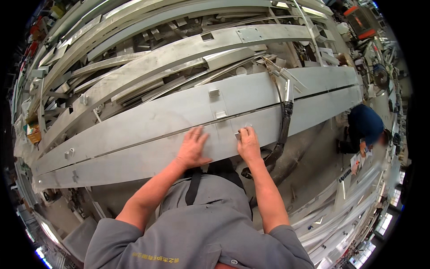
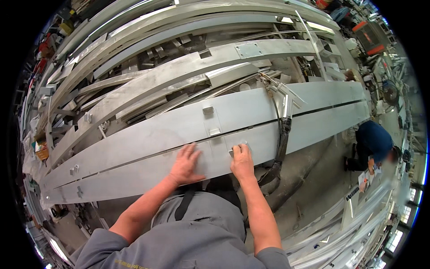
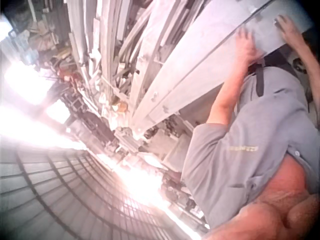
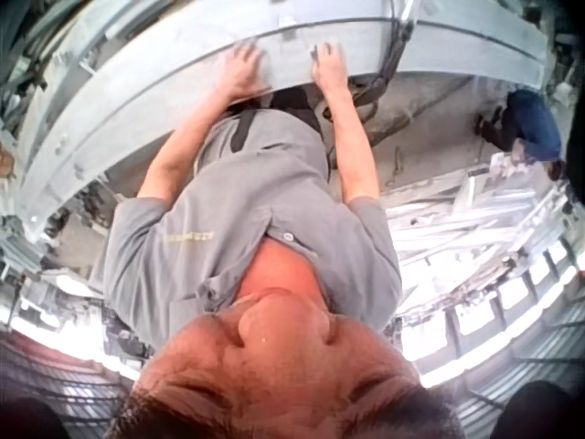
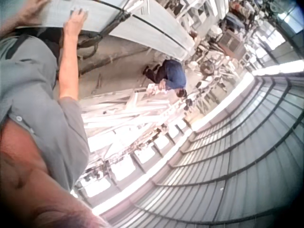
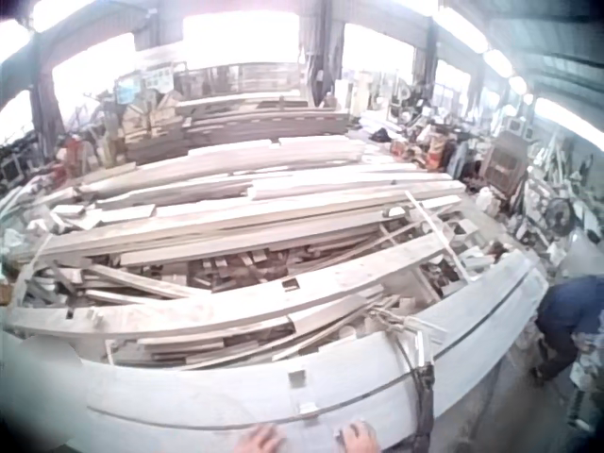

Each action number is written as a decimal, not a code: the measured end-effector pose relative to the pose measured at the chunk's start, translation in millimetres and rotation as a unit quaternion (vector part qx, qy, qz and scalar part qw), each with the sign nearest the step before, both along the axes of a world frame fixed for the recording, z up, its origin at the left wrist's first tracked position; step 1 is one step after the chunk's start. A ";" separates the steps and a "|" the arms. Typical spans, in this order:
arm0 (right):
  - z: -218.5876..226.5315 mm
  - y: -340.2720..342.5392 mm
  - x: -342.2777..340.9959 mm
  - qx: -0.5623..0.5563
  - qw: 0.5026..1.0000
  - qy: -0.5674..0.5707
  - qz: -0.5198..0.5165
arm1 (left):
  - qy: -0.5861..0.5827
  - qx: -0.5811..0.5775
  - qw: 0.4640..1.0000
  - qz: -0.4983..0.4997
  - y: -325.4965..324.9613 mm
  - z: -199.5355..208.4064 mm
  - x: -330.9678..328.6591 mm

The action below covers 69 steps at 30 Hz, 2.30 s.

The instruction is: The person uses a handheld welding tool to attach small metal brackets to a long metal frame. They repeatedly position brackets, weld them in place, and move along the frame to secure additional brackets.

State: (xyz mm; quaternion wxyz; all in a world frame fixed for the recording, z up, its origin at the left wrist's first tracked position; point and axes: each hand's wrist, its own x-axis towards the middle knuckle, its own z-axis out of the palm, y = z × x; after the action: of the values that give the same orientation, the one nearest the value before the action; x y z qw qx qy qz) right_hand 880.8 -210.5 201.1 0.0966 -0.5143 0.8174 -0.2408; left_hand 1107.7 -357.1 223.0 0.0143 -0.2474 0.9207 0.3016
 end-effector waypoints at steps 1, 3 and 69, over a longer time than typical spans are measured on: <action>1.4 1.1 -1.2 -0.003 1.000 -0.021 -0.008 | 0.015 0.001 1.000 -0.009 13.6 -3.5 -16.6; 7.8 7.2 -2.1 0.010 0.999 -0.049 -0.021 | 0.045 0.003 0.999 -0.024 35.9 -16.7 -45.5; -19.8 -45.1 -86.0 0.015 0.990 -0.023 0.141 | 0.018 -0.206 0.901 0.380 -30.7 -24.0 103.5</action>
State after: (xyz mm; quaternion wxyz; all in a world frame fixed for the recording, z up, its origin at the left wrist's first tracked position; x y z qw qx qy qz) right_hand 794.8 -255.6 181.3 0.1559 -0.6171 0.7379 -0.2244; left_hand 1211.2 -387.7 198.9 -0.1696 -0.5707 0.7981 0.0925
